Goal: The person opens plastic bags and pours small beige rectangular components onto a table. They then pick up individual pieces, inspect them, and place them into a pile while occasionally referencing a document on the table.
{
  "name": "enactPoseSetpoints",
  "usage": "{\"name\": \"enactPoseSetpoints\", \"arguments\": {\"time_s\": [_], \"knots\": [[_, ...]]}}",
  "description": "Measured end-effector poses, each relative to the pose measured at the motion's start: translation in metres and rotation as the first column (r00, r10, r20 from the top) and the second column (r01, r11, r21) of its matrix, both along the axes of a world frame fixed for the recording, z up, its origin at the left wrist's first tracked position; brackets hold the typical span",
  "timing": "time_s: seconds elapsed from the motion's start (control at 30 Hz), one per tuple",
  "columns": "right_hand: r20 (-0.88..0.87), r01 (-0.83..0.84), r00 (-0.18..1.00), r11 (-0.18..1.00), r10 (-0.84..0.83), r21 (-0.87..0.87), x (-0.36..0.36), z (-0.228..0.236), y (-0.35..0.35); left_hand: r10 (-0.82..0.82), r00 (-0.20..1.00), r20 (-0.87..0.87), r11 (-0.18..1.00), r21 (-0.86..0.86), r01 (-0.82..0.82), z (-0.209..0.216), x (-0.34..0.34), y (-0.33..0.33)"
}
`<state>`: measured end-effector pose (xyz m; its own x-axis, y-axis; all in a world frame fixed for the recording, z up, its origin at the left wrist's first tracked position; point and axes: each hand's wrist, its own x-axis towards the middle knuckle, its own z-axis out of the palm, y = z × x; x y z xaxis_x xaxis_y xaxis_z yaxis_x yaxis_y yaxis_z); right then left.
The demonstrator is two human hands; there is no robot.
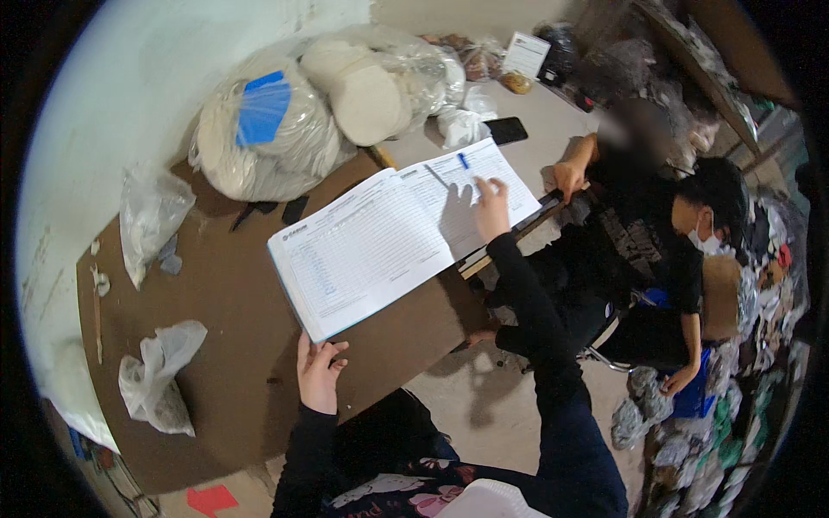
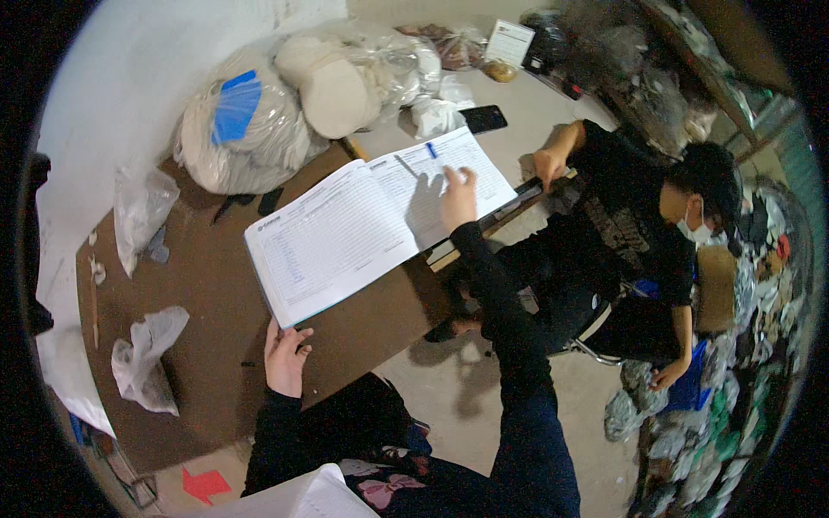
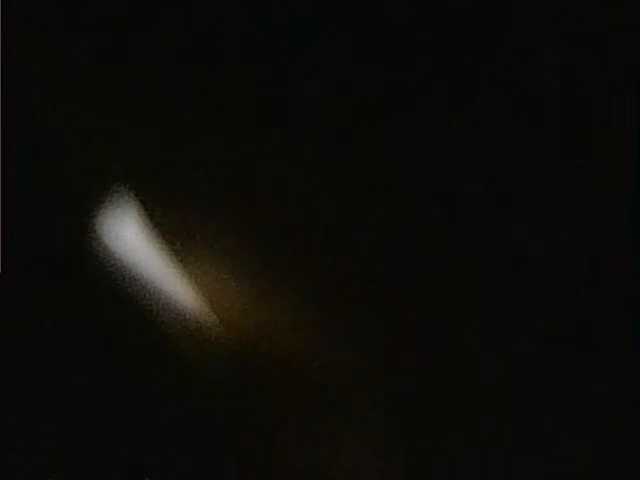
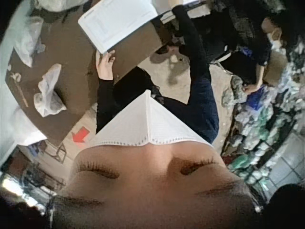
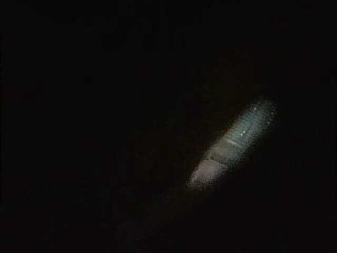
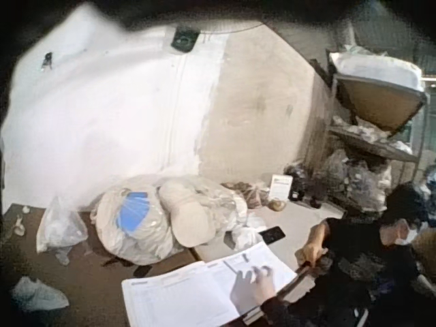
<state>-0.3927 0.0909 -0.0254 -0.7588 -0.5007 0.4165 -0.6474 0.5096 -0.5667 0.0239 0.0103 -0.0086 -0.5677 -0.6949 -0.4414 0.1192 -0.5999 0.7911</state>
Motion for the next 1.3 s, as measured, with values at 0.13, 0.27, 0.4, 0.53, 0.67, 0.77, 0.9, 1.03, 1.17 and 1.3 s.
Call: {"name": "enactPoseSetpoints", "arguments": {"time_s": [0.13, 0.27, 0.4, 0.53, 0.67, 0.77, 0.9, 1.03, 1.17, 1.3], "knots": [[0.017, -0.249, 0.968, 0.969, 0.249, 0.01, 0.068, 0.01, -0.033, 0.143, 0.987, 0.076, 0.985, -0.112, -0.134, 0.013, 0.032, -0.009], [-0.023, -0.386, 0.922, 0.922, 0.387, 0.032, 0.079, 0.013, -0.048, 0.423, 0.904, 0.068, 0.854, -0.362, -0.373, 0.025, 0.078, -0.023], [0.275, -0.36, 0.895, 0.933, 0.351, -0.019, 0.08, 0.011, -0.029, 0.671, 0.741, 0.007, 0.617, -0.56, -0.553, 0.044, 0.121, -0.039], [0.184, -0.373, 0.914, 0.927, 0.36, 0.036, 0.113, 0.049, -0.007, 0.83, 0.556, -0.038, 0.282, -0.832, -0.477, 0.045, 0.187, -0.074], [0.133, -0.444, 0.891, 0.894, 0.434, 0.061, 0.157, 0.07, -0.015, 0.948, 0.064, 0.311, 0.279, -0.912, 0.302, 0.028, 0.237, -0.104], [0.083, -0.546, 0.837, 0.834, 0.54, 0.083, 0.192, 0.078, -0.032, 0.91, 0.135, 0.391, 0.332, -0.885, 0.326, 0.011, 0.253, -0.113], [0.138, -0.67, 0.739, 0.74, 0.659, 0.054, 0.245, 0.086, -0.054, 0.87, 0.346, 0.35, 0.282, -0.931, 0.233, 0.018, 0.23, -0.109], [0.283, -0.854, 0.505, 0.52, 0.816, 0.025, 0.306, 0.08, -0.07, 0.761, 0.617, 0.2, 0.403, -0.891, -0.208, 0.041, 0.179, -0.074], [0.221, -0.932, 0.363, 0.355, 0.905, 0.074, 0.34, 0.073, -0.076, 0.809, 0.555, 0.193, 0.238, -0.971, -0.008, 0.036, 0.189, -0.069], [0.257, -0.955, 0.29, 0.296, 0.922, 0.018, 0.362, 0.074, -0.082, 0.775, 0.525, 0.351, 0.498, -0.852, -0.165, 0.004, 0.224, -0.078]]}}
